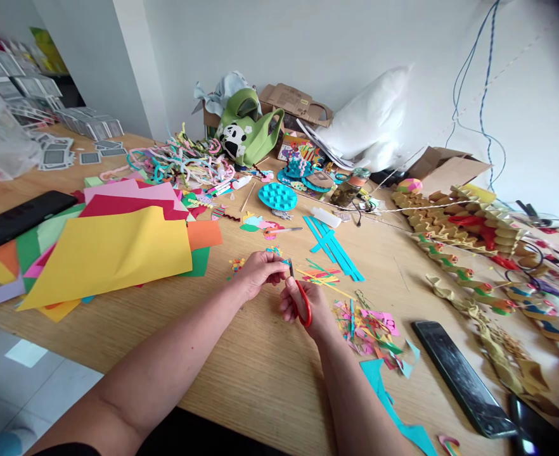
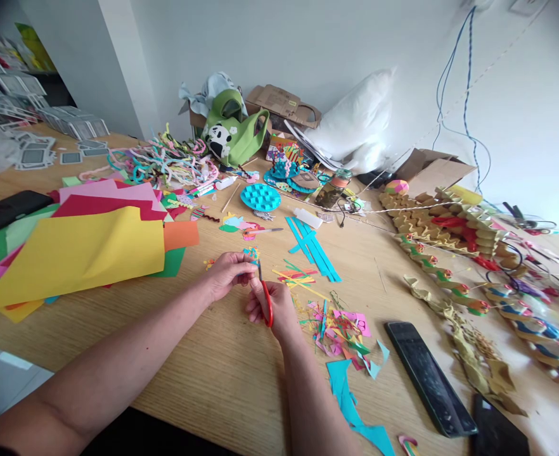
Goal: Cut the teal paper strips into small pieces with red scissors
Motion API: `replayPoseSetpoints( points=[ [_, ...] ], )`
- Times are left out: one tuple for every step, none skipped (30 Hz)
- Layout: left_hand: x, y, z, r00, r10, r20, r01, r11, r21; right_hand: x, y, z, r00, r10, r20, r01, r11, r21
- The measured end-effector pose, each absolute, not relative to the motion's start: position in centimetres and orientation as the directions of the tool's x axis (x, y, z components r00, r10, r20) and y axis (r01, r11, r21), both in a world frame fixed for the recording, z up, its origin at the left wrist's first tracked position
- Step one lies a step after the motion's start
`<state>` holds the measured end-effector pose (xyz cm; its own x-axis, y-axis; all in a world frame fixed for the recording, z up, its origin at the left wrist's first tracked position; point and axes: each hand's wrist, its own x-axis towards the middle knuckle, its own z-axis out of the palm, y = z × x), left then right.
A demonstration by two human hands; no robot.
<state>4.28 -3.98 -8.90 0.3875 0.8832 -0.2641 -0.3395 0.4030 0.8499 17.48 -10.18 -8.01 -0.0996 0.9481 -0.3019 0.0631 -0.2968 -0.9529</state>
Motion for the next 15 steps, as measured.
replayPoseSetpoints(
  points=[
    [4.28,-3.96,-8.94,0.387,0.883,-0.265,-0.341,0.404,0.849,17.50,-10.17,-8.05,-0.099,0.949,-0.300,0.068,-0.295,-0.953],
    [4.28,-3.94,-8.97,0.387,0.883,-0.266,-0.343,0.405,0.847,17.52,-10.17,-8.09,-0.099,0.949,-0.298,0.072,-0.292,-0.954],
    [4.28,-3.93,-9.00,0.385,0.883,-0.267,-0.346,0.407,0.846,17.54,-10.18,-8.12,-0.099,0.950,-0.296,0.075,-0.289,-0.954],
    [4.28,-3.92,-9.02,0.384,0.883,-0.270,-0.349,0.410,0.843,17.55,-10.20,-8.15,-0.100,0.951,-0.293,0.077,-0.286,-0.955],
    [4.29,-3.92,-9.02,0.382,0.883,-0.273,-0.354,0.413,0.839,17.56,-10.23,-8.17,-0.100,0.952,-0.291,0.079,-0.284,-0.956],
    [4.29,-3.93,-9.01,0.379,0.883,-0.277,-0.359,0.416,0.835,17.57,-10.25,-8.19,-0.101,0.952,-0.289,0.081,-0.282,-0.956],
    [4.29,-3.93,-9.00,0.376,0.883,-0.281,-0.365,0.420,0.831,17.57,-10.26,-8.20,-0.102,0.952,-0.289,0.082,-0.281,-0.956],
    [4.29,-3.94,-8.97,0.375,0.883,-0.284,-0.369,0.423,0.828,17.56,-10.27,-8.20,-0.102,0.952,-0.288,0.082,-0.281,-0.956],
    [4.29,-3.94,-8.94,0.373,0.883,-0.285,-0.372,0.424,0.826,17.55,-10.26,-8.19,-0.101,0.952,-0.288,0.080,-0.281,-0.957],
    [4.28,-3.93,-8.91,0.372,0.883,-0.286,-0.371,0.424,0.826,17.54,-10.26,-8.18,-0.101,0.952,-0.288,0.077,-0.281,-0.956],
    [4.28,-3.92,-8.89,0.370,0.884,-0.286,-0.369,0.423,0.828,17.52,-10.25,-8.16,-0.102,0.952,-0.290,0.075,-0.283,-0.956],
    [4.28,-3.90,-8.87,0.368,0.884,-0.287,-0.365,0.422,0.830,17.50,-10.24,-8.13,-0.101,0.951,-0.291,0.075,-0.284,-0.956],
    [4.27,-3.87,-8.86,0.365,0.885,-0.288,-0.361,0.420,0.833,17.49,-10.23,-8.10,-0.102,0.951,-0.293,0.077,-0.286,-0.955],
    [4.27,-3.85,-8.86,0.362,0.886,-0.289,-0.357,0.419,0.835,17.48,-10.23,-8.08,-0.103,0.950,-0.295,0.080,-0.288,-0.954],
    [4.27,-3.82,-8.87,0.361,0.887,-0.290,-0.352,0.417,0.838,17.47,-10.23,-8.07,-0.104,0.949,-0.297,0.082,-0.289,-0.954]
  ],
)
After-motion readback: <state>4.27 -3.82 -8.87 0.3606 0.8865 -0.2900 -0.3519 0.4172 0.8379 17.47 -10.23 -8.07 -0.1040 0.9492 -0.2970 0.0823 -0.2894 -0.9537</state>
